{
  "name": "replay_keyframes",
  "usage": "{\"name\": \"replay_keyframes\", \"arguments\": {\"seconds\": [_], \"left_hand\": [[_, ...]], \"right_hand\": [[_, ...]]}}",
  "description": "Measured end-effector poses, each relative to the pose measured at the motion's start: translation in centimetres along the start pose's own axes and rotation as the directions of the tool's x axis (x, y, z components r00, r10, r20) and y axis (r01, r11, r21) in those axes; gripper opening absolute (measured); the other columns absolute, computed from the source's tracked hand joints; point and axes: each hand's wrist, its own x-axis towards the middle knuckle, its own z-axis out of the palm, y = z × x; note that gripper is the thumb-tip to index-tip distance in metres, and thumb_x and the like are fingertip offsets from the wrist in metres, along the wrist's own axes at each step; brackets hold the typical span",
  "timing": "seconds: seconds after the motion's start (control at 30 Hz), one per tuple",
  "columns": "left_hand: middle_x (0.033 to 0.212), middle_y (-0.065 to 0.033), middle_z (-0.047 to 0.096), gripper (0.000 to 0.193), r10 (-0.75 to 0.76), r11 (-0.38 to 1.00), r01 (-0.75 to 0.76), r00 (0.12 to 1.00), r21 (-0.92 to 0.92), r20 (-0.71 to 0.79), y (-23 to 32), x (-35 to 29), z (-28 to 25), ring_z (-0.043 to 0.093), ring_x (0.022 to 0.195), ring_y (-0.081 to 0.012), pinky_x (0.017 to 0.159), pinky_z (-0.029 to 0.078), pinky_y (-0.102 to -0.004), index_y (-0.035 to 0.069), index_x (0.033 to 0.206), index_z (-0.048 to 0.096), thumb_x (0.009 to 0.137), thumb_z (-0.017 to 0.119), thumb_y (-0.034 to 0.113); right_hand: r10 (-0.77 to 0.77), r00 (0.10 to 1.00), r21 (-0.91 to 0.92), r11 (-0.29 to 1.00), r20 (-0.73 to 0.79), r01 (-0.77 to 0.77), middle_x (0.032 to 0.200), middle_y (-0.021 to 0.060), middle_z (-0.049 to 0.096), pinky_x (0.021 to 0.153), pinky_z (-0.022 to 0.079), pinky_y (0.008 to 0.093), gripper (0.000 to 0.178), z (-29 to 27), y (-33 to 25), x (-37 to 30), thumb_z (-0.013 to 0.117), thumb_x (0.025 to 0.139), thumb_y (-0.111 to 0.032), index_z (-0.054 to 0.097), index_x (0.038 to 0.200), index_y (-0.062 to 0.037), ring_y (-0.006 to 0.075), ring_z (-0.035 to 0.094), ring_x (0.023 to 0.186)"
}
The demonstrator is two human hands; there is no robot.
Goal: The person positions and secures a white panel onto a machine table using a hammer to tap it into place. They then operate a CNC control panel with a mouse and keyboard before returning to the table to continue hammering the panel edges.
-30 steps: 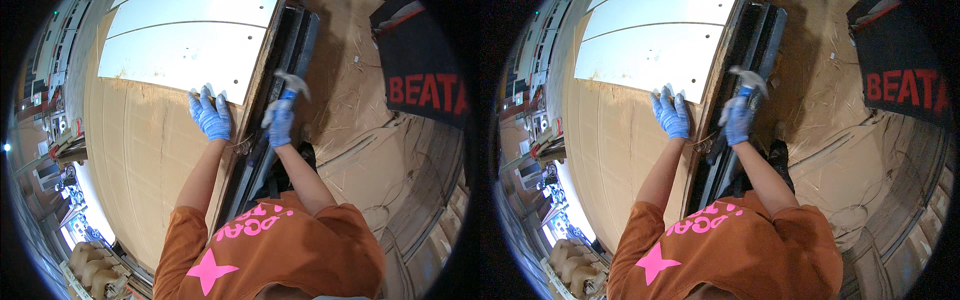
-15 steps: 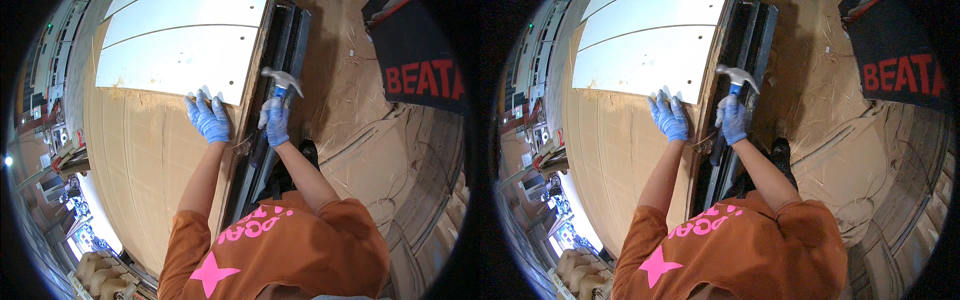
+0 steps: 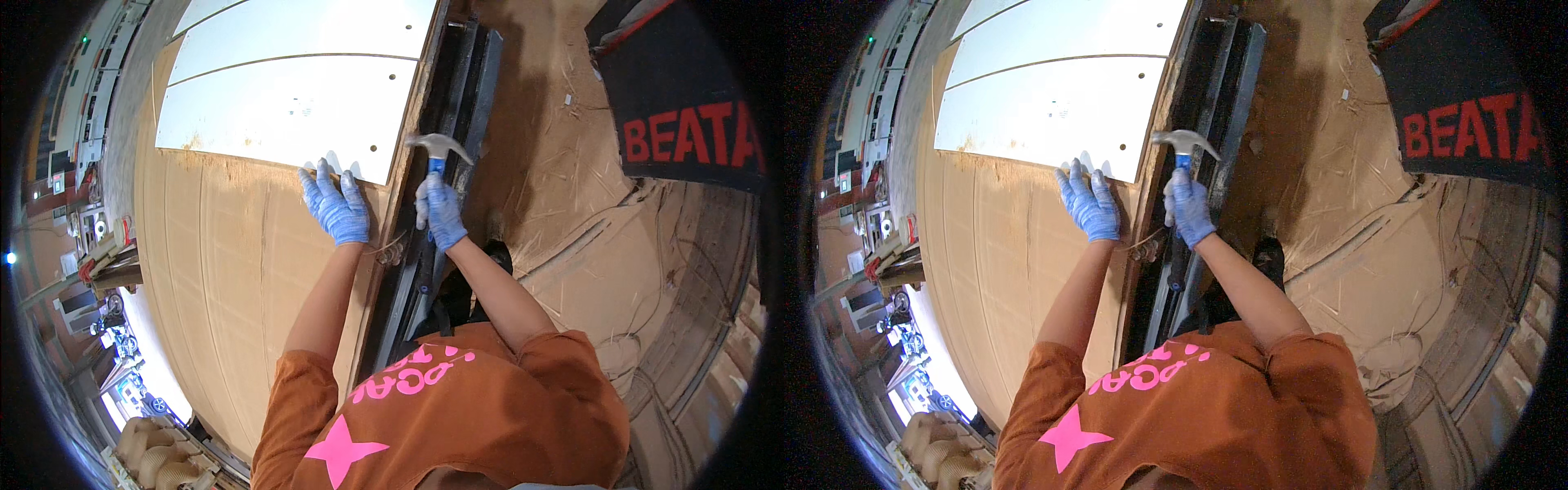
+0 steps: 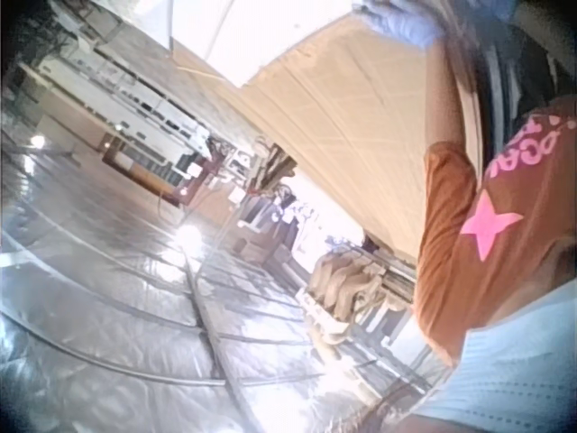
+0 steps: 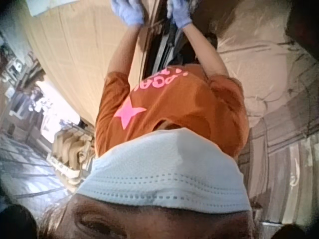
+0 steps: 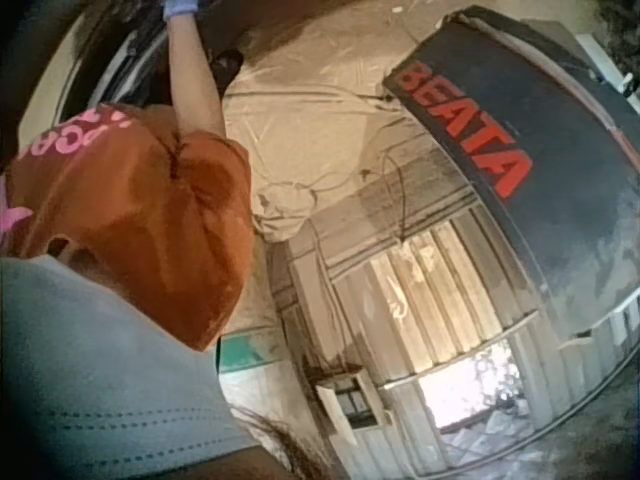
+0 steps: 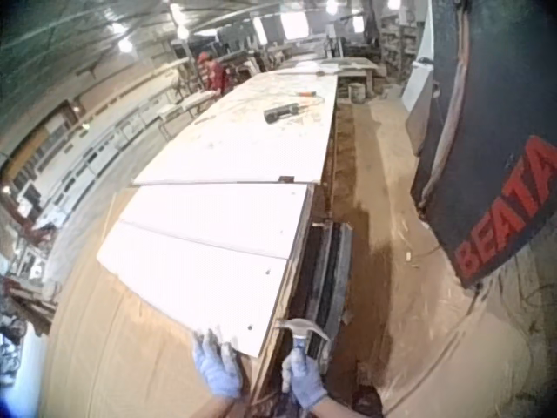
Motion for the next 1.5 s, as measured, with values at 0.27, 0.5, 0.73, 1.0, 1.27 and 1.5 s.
{"name": "replay_keyframes", "arguments": {"seconds": [0.27,0.5,0.73,1.0,1.27,1.5], "left_hand": [[0.147,-0.0301,0.029,0.052,-0.009,0.999,0.009,1.000,-0.032,0.003,-0.2,-0.2,0.1,0.034,0.132,-0.0441,0.110,0.027,-0.0491,0.003,0.135,0.047,0.092,0.054,0.031],[0.147,-0.0303,0.029,0.052,0.012,0.999,-0.012,1.000,-0.045,0.003,0.2,0.2,0.2,0.035,0.132,-0.0443,0.110,0.027,-0.0489,0.002,0.135,0.047,0.092,0.055,0.029],[0.147,-0.0294,0.029,0.052,-0.005,0.999,0.006,1.000,-0.043,0.010,0.2,0.2,0.2,0.035,0.133,-0.0436,0.110,0.027,-0.0483,0.002,0.136,0.047,0.093,0.053,0.031],[0.147,-0.0285,0.029,0.052,-0.009,0.999,0.010,1.000,-0.040,0.005,0.0,0.0,0.3,0.034,0.133,-0.0430,0.110,0.028,-0.0479,0.002,0.136,0.046,0.094,0.052,0.031],[0.148,-0.0272,0.030,0.052,-0.042,0.998,0.043,0.999,-0.051,0.022,0.6,0.2,0.1,0.035,0.133,-0.0422,0.110,0.029,-0.0460,0.002,0.137,0.046,0.094,0.052,0.032],[0.149,-0.0262,0.028,0.055,-0.032,0.999,0.033,0.999,-0.037,0.014,-0.2,0.0,0.3,0.034,0.134,-0.0411,0.110,0.028,-0.0461,0.002,0.138,0.044,0.095,0.048,0.037]], "right_hand": [[0.002,1.000,-0.029,1.000,-0.021,-0.003,0.051,0.0006,0.044,0.038,0.040,0.0274,0.051,1.0,-0.5,0.4,0.049,0.093,-0.056,0.048,0.072,-0.0101,0.0126,0.043,0.039],[0.049,0.997,-0.039,0.998,-0.059,-0.051,0.054,0.0003,0.047,0.038,0.041,0.0263,0.054,1.9,0.6,0.5,0.052,0.089,-0.061,0.051,0.072,-0.0096,0.0120,0.046,0.041],[0.077,0.996,-0.062,0.995,-0.050,-0.080,0.053,0.0005,0.046,0.040,0.042,0.0286,0.051,2.2,1.2,0.5,0.052,0.090,-0.059,0.050,0.071,-0.0123,0.0135,0.047,0.041],[0.118,0.989,0.004,0.993,-0.086,-0.118,0.053,0.0007,0.045,0.037,0.038,0.0304,0.046,2.3,0.0,1.4,0.056,0.091,-0.054,0.049,0.072,-0.0120,0.0135,0.044,0.039],[-0.023,0.993,0.118,0.992,-0.117,0.037,0.054,0.0001,0.045,0.039,0.041,0.0286,0.052,0.4,0.8,2.6,0.051,0.090,-0.060,0.049,0.072,-0.0112,0.0132,0.046,0.041],[-0.128,0.986,0.131,0.981,-0.105,0.141,0.053,-0.0009,0.044,0.036,0.038,0.0261,0.051,-1.2,-1.6,2.5,0.054,0.089,-0.061,0.048,0.068,-0.0142,0.0107,0.045,0.042]]}}
